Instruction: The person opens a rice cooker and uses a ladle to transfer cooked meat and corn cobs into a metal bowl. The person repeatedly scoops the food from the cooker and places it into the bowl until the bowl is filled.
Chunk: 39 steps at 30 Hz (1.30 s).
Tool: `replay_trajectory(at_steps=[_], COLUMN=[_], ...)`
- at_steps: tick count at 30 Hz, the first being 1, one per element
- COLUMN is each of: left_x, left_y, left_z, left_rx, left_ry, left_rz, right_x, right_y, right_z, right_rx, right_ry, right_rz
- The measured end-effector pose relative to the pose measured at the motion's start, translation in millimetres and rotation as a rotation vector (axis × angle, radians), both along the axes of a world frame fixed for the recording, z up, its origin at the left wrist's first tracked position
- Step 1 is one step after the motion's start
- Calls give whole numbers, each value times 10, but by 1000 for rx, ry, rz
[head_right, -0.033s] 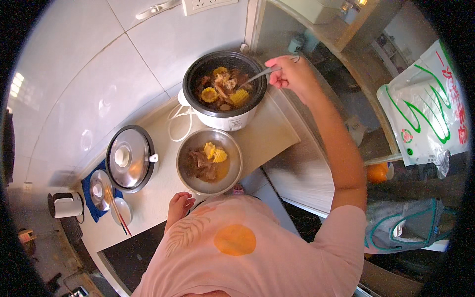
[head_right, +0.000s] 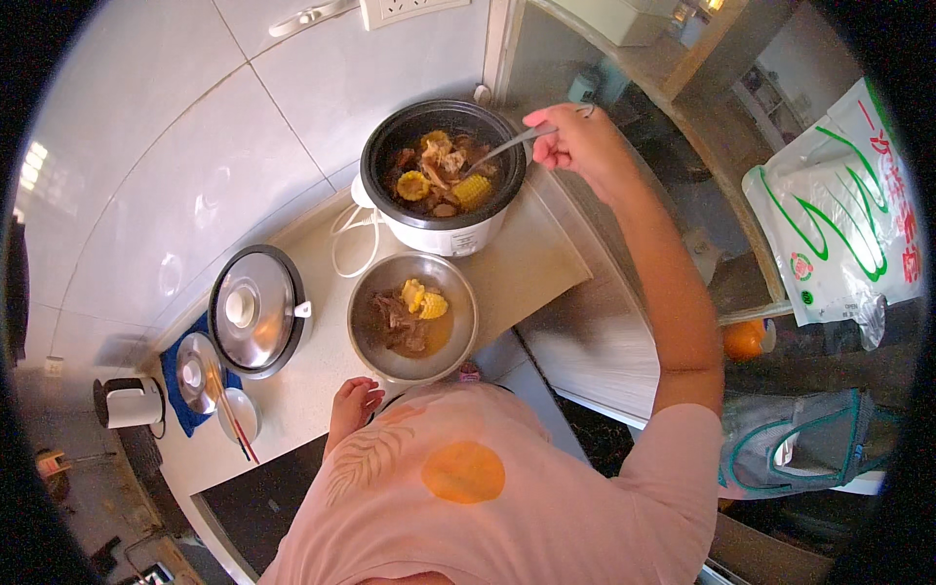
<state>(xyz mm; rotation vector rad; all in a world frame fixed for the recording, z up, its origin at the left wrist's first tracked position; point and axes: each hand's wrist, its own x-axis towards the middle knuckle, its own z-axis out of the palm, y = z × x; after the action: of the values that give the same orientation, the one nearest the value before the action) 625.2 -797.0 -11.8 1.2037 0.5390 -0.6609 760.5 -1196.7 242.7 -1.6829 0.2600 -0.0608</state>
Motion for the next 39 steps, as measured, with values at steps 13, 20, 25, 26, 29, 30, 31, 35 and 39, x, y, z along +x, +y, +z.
replay_trajectory(at_steps=[13,20,25,26,29,30,31,35,39], left_x=[-104,-174,-183,-193,-215,-219,-225,-222,-229], left_y=[11,42,64,75,83,80,81,76,100], left_z=[41,63,45,36,22,21,27,30,16], left_rx=[-10,-23,-27,-22,-27,-31,-21,3,-5], left_ry=[-6,16,12,10,8,8,10,12,9], left_rz=[10,41,34,35,39,39,44,31,38], right_x=[-421,-599,-850,-908,-1114,-1167,-1188,-1175,-1066], right_y=[262,809,1150,1231,1311,1319,1341,1331,1237], right_z=[704,-43,-796,-839,-969,-991,-950,-848,-615], right_rx=[-33,-34,-380,-482,-880,-1026,-1074,-1106,-490], right_ry=[-20,288,241,172,-222,-390,-419,-491,-88], right_rz=[243,262,574,657,933,1021,1021,913,481])
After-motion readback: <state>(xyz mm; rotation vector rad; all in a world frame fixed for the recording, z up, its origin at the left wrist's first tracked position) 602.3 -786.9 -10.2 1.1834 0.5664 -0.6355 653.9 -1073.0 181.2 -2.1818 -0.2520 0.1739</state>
